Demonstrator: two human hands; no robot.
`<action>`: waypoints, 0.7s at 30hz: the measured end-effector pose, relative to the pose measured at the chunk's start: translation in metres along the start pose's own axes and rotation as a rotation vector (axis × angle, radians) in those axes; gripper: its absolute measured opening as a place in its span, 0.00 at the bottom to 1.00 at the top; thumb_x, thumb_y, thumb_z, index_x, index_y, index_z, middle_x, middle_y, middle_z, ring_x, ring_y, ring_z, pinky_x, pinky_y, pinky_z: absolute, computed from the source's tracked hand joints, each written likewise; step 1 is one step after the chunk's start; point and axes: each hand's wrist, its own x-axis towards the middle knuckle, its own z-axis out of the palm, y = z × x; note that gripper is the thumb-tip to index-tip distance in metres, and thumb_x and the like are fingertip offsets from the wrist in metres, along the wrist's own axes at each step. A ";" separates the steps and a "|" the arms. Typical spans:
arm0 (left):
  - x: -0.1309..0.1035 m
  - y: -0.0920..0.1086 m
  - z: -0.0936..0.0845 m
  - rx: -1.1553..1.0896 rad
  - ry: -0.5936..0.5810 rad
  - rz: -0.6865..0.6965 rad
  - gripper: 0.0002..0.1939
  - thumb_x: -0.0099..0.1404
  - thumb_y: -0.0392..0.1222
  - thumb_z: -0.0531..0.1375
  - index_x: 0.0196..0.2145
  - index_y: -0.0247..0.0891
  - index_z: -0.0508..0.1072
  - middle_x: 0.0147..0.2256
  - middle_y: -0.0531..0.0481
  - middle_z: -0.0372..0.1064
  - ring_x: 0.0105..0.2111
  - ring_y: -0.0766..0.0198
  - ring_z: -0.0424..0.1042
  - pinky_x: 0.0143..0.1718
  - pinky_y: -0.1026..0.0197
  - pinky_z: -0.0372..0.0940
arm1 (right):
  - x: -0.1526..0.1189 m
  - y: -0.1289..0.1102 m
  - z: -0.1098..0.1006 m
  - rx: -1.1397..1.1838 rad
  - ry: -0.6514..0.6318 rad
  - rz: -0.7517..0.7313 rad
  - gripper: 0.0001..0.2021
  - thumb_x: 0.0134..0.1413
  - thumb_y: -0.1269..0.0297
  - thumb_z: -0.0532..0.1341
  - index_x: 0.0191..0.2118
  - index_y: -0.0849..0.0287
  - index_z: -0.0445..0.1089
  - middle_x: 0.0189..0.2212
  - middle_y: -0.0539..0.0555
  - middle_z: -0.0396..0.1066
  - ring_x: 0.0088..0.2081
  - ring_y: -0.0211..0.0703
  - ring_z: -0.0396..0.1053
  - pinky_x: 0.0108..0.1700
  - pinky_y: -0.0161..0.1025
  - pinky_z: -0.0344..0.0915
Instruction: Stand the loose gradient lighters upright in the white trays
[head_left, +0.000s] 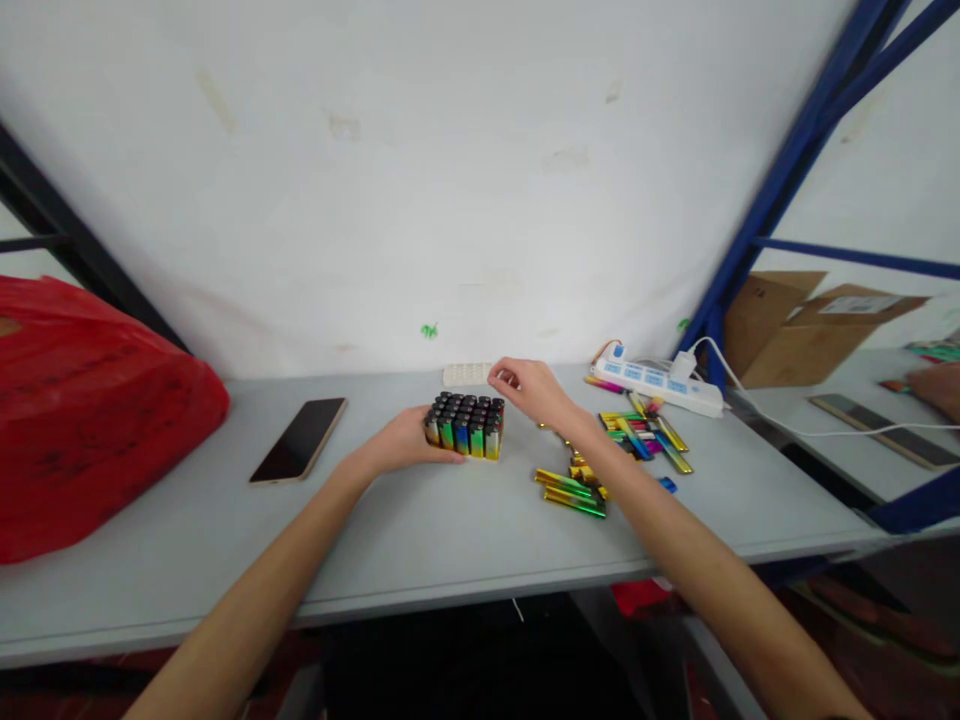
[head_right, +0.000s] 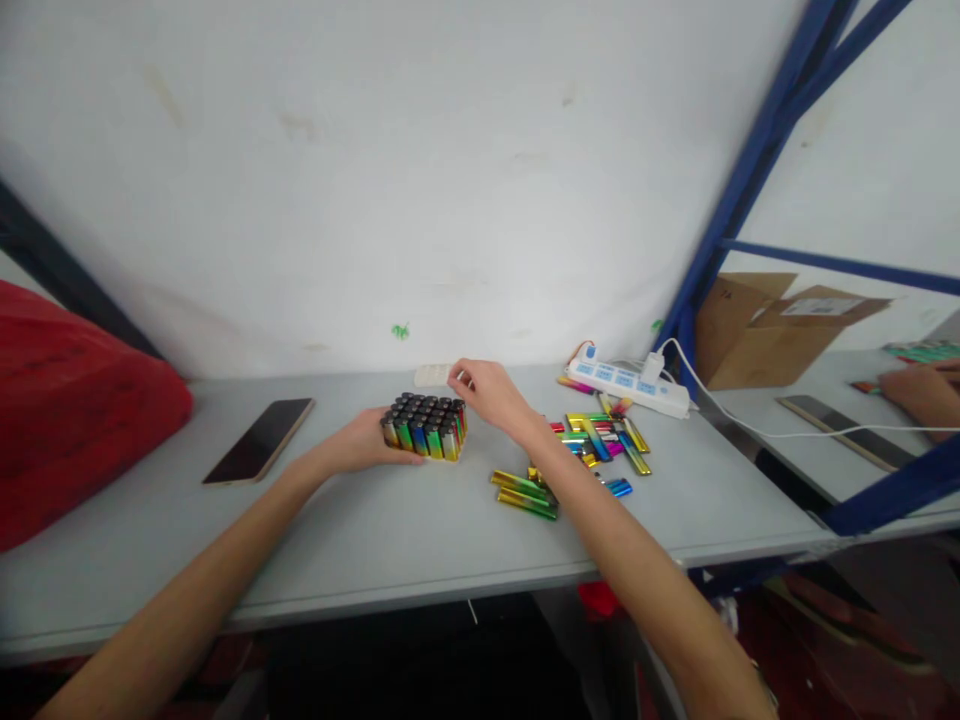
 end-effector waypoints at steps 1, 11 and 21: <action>0.000 0.000 0.000 0.006 0.003 -0.003 0.36 0.45 0.64 0.74 0.47 0.41 0.78 0.46 0.49 0.81 0.47 0.46 0.78 0.50 0.51 0.73 | 0.013 0.009 0.005 -0.081 -0.081 -0.020 0.06 0.67 0.66 0.61 0.44 0.60 0.74 0.36 0.53 0.76 0.37 0.40 0.71 0.44 0.36 0.62; 0.008 -0.013 0.001 0.078 0.040 0.008 0.35 0.44 0.64 0.74 0.44 0.39 0.79 0.44 0.46 0.82 0.44 0.45 0.79 0.47 0.50 0.75 | 0.040 0.051 0.040 -0.419 -0.334 0.116 0.10 0.69 0.71 0.56 0.47 0.68 0.74 0.50 0.67 0.73 0.46 0.48 0.73 0.49 0.40 0.66; 0.039 -0.013 0.013 0.239 0.154 -0.071 0.35 0.48 0.72 0.69 0.40 0.39 0.78 0.37 0.43 0.81 0.41 0.47 0.79 0.42 0.56 0.72 | -0.041 0.039 -0.084 0.049 0.033 -0.021 0.09 0.66 0.59 0.62 0.37 0.59 0.72 0.36 0.56 0.75 0.36 0.43 0.72 0.39 0.39 0.69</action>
